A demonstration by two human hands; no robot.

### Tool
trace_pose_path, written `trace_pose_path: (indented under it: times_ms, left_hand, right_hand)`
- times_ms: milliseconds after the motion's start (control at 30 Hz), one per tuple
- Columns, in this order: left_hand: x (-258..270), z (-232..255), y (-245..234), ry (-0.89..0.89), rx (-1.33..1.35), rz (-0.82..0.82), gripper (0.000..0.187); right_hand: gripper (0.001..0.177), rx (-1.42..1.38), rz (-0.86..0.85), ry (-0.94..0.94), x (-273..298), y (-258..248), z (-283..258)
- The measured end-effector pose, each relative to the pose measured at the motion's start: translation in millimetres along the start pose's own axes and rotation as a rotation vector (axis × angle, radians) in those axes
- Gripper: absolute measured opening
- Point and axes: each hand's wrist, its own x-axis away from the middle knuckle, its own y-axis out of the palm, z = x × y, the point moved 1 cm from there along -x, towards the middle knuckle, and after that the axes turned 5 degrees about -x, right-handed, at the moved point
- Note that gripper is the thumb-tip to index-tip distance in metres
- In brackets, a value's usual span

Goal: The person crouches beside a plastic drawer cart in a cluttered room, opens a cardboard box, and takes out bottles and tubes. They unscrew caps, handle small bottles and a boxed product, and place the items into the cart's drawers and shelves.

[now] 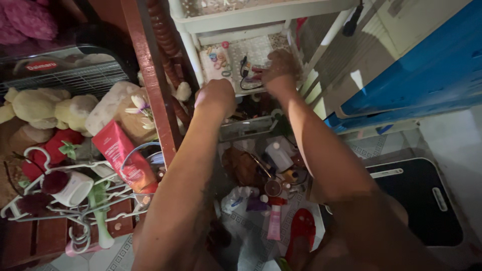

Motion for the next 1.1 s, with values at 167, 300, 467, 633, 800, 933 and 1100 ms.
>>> trace_pose_path:
  times_ms: [167, 300, 467, 633, 800, 933, 1100]
  left_hand:
    - [-3.3, 0.1, 2.6, -0.012, 0.028, 0.004, 0.03]
    - [-6.6, -1.2, 5.9, -0.005, 0.025, 0.016, 0.031]
    - [-5.1, -0.3, 4.4, -0.014, 0.064, 0.022, 0.031]
    - [-3.4, 4.9, 1.0, 0.005, 0.013, -0.035, 0.031]
    - [-3.2, 5.0, -0.9, -0.028, 0.067, -0.011, 0.03]
    - [-2.5, 4.7, 0.7, -0.012, 0.047, -0.014, 0.029]
    - [-3.7, 4.7, 1.5, -0.001, 0.025, -0.014, 0.033]
  right_hand:
    - [0.051, 0.145, -0.149, 0.154, -5.6, -14.8, -28.8]
    - [0.05, 0.07, -0.253, 0.375, -14.0, -27.0, -37.3]
    - [0.055, 0.1, -0.251, 0.388, -23.3, -31.7, -37.5]
    - [0.057, 0.045, -0.28, 0.189, -24.3, -34.4, -29.7]
    - [0.053, 0.064, -0.305, 0.149, -24.9, -23.4, -21.1]
    - [0.042, 0.182, -0.305, 0.056, -23.6, -12.3, -13.4]
    - [0.057, 0.037, -0.196, 0.141, -24.9, -11.1, -15.4]
